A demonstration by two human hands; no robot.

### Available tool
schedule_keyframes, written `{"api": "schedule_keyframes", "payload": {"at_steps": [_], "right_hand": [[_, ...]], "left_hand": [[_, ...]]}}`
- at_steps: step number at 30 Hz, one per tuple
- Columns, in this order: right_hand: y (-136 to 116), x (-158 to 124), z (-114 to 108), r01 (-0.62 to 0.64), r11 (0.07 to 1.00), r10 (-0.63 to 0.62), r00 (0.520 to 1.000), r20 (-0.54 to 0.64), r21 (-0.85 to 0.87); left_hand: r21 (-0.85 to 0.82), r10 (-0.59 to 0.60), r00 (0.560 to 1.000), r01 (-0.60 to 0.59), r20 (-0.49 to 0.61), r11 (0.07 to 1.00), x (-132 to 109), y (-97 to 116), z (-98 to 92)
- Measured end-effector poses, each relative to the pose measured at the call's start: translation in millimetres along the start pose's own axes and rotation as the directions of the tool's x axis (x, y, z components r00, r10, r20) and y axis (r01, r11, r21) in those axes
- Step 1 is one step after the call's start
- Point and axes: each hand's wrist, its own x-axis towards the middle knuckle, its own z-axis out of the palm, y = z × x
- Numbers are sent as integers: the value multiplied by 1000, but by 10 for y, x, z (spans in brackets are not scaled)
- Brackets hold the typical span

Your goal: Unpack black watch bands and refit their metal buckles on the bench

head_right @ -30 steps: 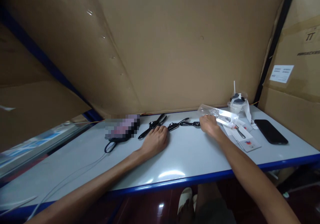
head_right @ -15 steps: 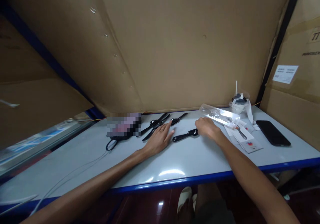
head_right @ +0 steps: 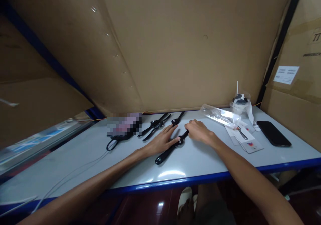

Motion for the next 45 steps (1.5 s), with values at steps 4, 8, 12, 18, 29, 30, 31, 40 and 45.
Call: {"api": "schedule_keyframes", "payload": {"at_steps": [4,8,12,18,29,30,31,40,45], "right_hand": [[19,-10,-39,-13,1000,12,1000,27,29],[47,-13,-42,-28,998,26,999,43,56],[57,-5,-25,-28,998,26,999,28,61],[21,-23,-46,-1,998,-1,999,40,59],[-40,29,147,-49,998,48,998,-39,-27],[-60,41,165,-60,997,58,997,-44,-42],[-77,55,180,-69,996,67,997,-47,-54],[35,158,113,-276,956,271,961,-59,-100],[236,127,106,-332,939,325,942,-81,-90]], "left_hand": [[-76,39,998,-35,58,996,-38,103,-61],[-157,79,995,-69,56,985,-64,205,-112],[-166,136,989,-126,51,978,-83,241,-118],[-133,187,974,-170,129,976,-83,221,-132],[-107,266,942,-249,204,963,-102,201,-151],[-108,248,952,-232,179,967,-100,201,-146],[-106,226,963,-212,147,971,-97,199,-138],[8,32,994,-32,-106,999,-15,36,-87],[-5,-19,997,19,-76,1000,11,-54,-101]]}}
